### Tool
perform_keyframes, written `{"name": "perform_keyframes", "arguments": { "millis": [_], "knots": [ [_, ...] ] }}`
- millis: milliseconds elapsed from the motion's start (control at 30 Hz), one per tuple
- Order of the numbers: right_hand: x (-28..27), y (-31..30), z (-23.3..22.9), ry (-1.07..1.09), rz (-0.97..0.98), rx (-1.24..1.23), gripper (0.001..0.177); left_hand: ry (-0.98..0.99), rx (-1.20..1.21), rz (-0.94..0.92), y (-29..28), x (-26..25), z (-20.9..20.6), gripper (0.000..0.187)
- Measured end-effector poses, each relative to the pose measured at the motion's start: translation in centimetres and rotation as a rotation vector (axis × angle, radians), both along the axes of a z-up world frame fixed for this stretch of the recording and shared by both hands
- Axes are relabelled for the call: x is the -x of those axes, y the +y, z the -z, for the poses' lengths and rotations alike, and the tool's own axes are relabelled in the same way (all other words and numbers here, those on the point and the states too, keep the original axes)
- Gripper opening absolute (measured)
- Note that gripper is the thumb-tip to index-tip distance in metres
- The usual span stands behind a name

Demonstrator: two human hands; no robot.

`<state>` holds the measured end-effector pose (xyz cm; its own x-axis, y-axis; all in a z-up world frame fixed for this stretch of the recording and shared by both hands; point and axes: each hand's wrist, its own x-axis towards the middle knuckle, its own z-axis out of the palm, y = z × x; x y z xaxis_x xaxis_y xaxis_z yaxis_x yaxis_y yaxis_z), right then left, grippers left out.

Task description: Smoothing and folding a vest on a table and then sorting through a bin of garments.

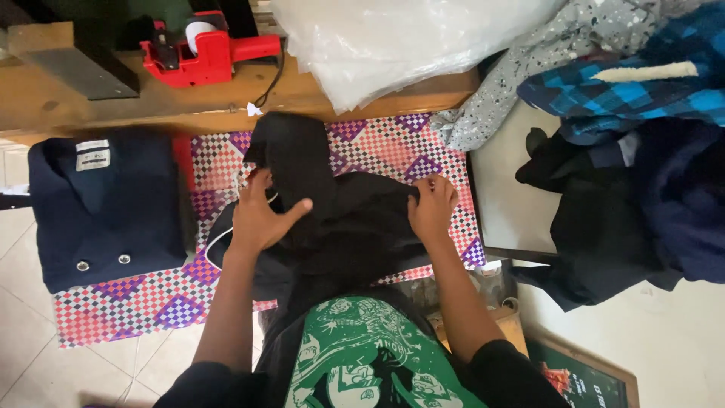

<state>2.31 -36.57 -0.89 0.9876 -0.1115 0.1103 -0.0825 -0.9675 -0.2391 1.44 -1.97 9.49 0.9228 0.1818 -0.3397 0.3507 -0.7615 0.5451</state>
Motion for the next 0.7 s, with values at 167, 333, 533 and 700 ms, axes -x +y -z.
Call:
{"name": "perform_keyframes", "arguments": {
  "millis": [167,333,533,700],
  "knots": [
    [-0.1,-1.8,-0.3,0.365,-0.058,-0.134,0.032,-0.070,-0.136,0.240,0.9,2.0,11.0,0.047],
    [-1.4,-2.6,-3.5,0.449,0.021,-0.149,0.024,0.232,-0.067,0.036,0.3,1.1,2.4,0.073],
    [-3.0,0.2,-9.6,0.454,0.163,-0.746,0.034,0.331,0.309,0.150,1.6,-0.4,6.8,0.032],
    [-5.6,-1.2,-7.3,0.435,0.142,-0.973,0.034,-0.118,0.450,-0.147,2.0,-5.1,2.4,0.024]
  ]
}}
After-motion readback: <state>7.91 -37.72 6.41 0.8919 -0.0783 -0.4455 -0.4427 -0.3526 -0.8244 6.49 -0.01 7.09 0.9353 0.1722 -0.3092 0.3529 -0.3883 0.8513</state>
